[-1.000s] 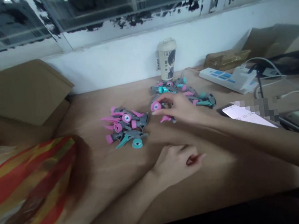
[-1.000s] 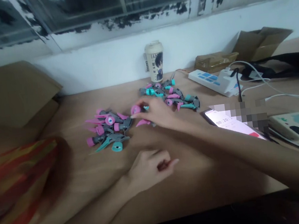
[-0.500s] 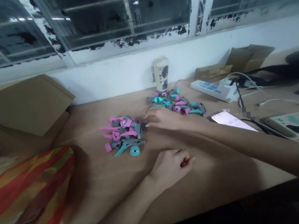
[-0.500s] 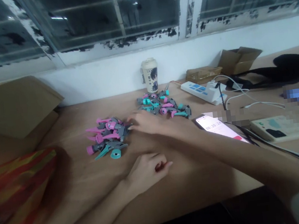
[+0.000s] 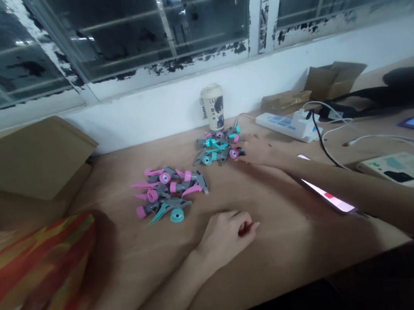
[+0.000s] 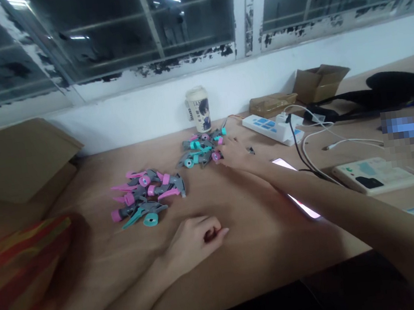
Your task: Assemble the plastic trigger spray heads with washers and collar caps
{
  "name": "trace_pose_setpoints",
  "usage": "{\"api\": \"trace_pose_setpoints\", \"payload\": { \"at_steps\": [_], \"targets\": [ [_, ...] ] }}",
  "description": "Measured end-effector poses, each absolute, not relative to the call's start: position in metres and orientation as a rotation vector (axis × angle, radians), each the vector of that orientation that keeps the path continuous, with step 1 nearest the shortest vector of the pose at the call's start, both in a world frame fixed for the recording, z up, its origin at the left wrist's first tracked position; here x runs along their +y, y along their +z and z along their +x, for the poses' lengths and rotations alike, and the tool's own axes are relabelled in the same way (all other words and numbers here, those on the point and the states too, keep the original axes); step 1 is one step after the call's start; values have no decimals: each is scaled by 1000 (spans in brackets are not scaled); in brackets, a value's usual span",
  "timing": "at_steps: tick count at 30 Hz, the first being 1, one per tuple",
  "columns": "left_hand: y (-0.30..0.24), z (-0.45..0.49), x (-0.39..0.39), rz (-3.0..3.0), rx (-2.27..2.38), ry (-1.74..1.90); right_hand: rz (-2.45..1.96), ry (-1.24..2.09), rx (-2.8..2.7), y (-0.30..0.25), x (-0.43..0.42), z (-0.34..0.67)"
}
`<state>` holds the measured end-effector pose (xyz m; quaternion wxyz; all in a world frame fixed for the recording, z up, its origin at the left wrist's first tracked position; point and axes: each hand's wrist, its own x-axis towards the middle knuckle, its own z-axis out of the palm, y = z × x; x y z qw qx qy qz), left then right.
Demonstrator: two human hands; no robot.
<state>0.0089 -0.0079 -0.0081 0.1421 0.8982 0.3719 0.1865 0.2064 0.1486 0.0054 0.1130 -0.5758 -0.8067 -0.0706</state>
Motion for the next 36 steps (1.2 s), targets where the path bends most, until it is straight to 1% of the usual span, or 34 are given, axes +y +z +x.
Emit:
{"api": "trace_pose_setpoints", "payload": {
  "at_steps": [6, 11, 12, 15, 17, 19, 23, 26, 31, 36],
  "targets": [
    [-4, 10, -9, 2581, 1086, 513, -1600, -101, -2307, 12, 157, 202],
    [-5, 10, -12, 2591, 1070, 561, -1438, 57, -2153, 29, 128, 213],
    [-5, 10, -12, 2589, 1066, 600, -1371, 141, -2120, 32, 117, 215],
    [-4, 9, -12, 2551, 1117, 811, -1029, 694, -1897, 38, 79, 217],
    [-1, 5, -9, 2521, 1202, 961, -942, 920, -1812, 36, 57, 213],
    [2, 1, -3, 2477, 1279, 1052, -931, 907, -1838, 30, 40, 206],
    [1, -6, 8, 2237, 1339, 1118, -1015, 567, -1967, 13, 21, 189],
    [-1, -5, 8, 2101, 1296, 1117, -1033, 419, -1985, 1, 15, 181],
    [-1, 3, 3, 2078, 1176, 1024, -915, 451, -1997, -8, 16, 186],
    [-1, 0, 13, 1719, 1014, 794, -835, 514, -2081, -12, 19, 191]
  ]
}}
